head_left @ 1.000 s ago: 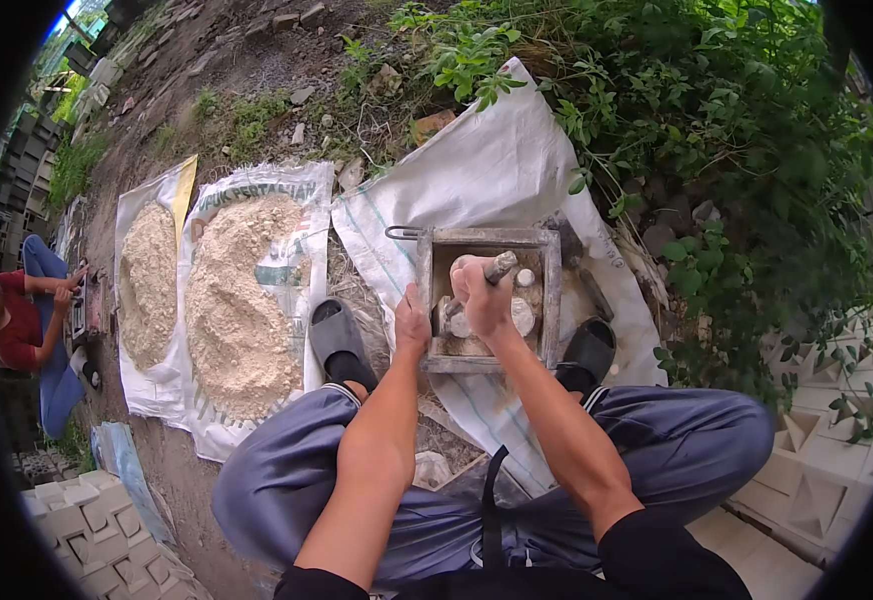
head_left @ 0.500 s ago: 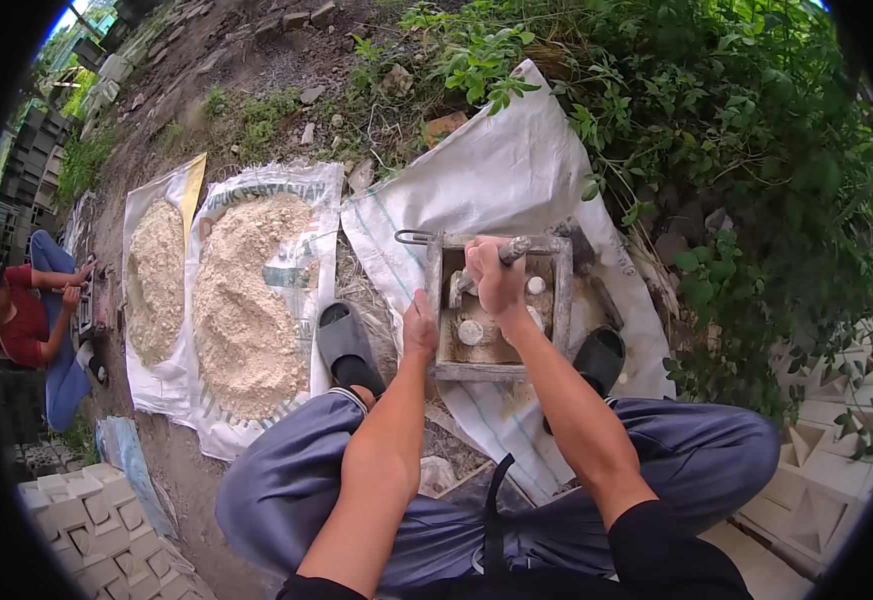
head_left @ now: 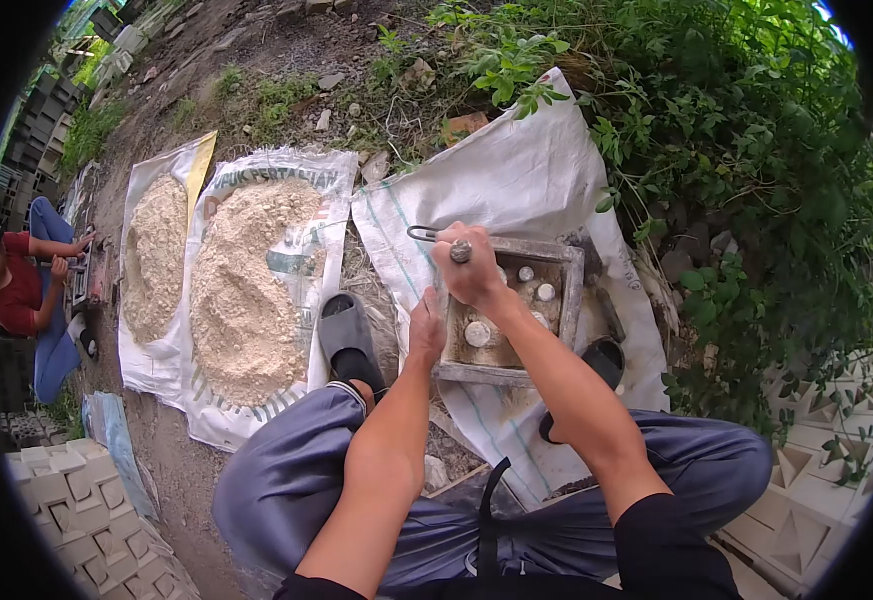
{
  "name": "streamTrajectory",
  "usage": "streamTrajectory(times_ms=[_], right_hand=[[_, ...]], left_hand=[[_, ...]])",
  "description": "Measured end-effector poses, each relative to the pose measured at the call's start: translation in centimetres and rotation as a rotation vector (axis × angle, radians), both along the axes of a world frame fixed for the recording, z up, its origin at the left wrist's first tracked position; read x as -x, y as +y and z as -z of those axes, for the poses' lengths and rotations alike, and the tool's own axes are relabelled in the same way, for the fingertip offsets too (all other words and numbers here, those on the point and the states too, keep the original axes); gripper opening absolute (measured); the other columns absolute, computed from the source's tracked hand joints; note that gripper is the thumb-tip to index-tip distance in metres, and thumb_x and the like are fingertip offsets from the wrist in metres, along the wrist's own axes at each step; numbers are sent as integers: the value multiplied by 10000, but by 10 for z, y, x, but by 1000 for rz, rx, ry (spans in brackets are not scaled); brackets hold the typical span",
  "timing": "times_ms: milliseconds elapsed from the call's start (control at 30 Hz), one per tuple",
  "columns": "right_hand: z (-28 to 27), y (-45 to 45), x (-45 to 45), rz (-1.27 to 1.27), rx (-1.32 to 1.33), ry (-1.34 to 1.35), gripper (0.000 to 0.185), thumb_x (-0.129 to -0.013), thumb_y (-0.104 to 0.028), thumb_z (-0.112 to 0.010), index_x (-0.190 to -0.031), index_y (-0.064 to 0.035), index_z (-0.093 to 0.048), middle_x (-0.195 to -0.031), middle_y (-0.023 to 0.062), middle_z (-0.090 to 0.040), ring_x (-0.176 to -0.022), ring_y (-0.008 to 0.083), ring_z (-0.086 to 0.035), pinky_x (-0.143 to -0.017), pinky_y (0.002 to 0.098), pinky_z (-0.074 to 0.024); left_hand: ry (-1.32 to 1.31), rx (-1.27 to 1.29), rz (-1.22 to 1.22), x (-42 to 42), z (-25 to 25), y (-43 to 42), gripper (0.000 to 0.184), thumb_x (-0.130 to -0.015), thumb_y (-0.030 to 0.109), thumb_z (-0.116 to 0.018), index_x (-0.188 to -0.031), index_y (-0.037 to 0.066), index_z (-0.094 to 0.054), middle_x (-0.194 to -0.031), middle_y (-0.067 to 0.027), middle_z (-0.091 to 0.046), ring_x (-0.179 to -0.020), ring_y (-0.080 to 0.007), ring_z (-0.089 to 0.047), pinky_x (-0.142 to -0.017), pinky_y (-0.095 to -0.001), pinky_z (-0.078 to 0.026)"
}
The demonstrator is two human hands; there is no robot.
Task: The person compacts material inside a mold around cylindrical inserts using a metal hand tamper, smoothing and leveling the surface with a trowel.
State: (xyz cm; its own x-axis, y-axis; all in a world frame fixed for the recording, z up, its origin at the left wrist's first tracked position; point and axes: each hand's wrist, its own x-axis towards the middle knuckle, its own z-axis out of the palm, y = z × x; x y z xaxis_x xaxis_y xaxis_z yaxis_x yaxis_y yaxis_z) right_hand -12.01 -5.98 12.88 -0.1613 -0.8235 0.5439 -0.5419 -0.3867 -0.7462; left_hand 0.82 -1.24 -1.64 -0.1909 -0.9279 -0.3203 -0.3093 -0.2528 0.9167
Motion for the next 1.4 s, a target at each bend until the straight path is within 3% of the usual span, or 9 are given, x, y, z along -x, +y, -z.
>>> streamTrajectory(times_ms=[233,400,500,567,833,967,1100,1233,1400], right_hand=[[-13,16,-1,18,-5,-26,217,-720,-65,-521,-545,-9,-407,-546,150,-455,-552,337,-417,-527,419,-334],[-19,26,1,-74,-64,-90,228,-733,-93,-486,-541,-2,-401,-494,84,-408,-497,219,-370,-542,335,-346],[-16,44,-3,-89,-104,-251,250,-733,-84,-466,-510,7,-396,-467,86,-399,-528,205,-375,-537,338,-347],[-8,35,7,-161,-198,-27,224,-732,-106,-498,-544,-2,-436,-550,122,-452,-522,294,-430,-522,384,-354],[-20,53,11,-176,-160,-123,206,-726,-63,-496,-557,8,-403,-510,104,-391,-530,270,-380,-508,349,-334],[-31,64,12,-34,-216,-400,203,-735,-51,-484,-557,5,-405,-509,120,-403,-533,259,-361,-536,354,-336],[-14,65,5,-51,-227,-112,209,-737,-64,-486,-552,13,-427,-493,90,-424,-566,223,-359,-552,335,-346],[-35,72,0,51,-237,-401,233,-740,-62,-487,-527,-12,-409,-512,92,-449,-564,240,-363,-538,344,-328],[-8,72,-2,-33,-240,-190,213,-739,-36,-475,-541,-11,-401,-511,71,-442,-552,207,-403,-482,336,-310]], left_hand=[[-34,17,-5,1,-2,0,588,-987,434,-277,-1056,-64,-583,-988,-298,-601,-930,-427,-560,-834,-418,-411],[65,71,-43,3,-2,-2,582,-983,433,-279,-1017,-62,-584,-950,-302,-597,-904,-432,-549,-828,-420,-408],[-22,20,-50,-3,3,8,583,-982,432,-275,-1025,-62,-581,-947,-301,-597,-915,-433,-551,-830,-420,-407],[49,43,-46,-1,-1,5,594,-978,439,-271,-1040,-64,-582,-964,-310,-595,-948,-439,-554,-841,-425,-406],[-40,6,-6,4,-15,-2,618,-971,455,-266,-1057,-68,-584,-1000,-325,-586,-1005,-460,-533,-870,-434,-402],[-104,13,-27,5,-4,0,640,-978,456,-262,-1152,-92,-543,-1089,-318,-573,-1088,-431,-521,-923,-396,-390],[-96,-67,19,0,-22,1,637,-983,450,-261,-1149,-97,-542,-1097,-320,-570,-1100,-421,-521,-932,-384,-389],[-65,49,-83,4,-2,-1,606,-978,443,-268,-1075,-63,-588,-1023,-325,-586,-1027,-465,-529,-881,-432,-404],[-30,35,-44,4,-5,0,606,-978,444,-272,-1042,-65,-594,-1015,-330,-584,-1015,-468,-532,-871,-431,-408]])
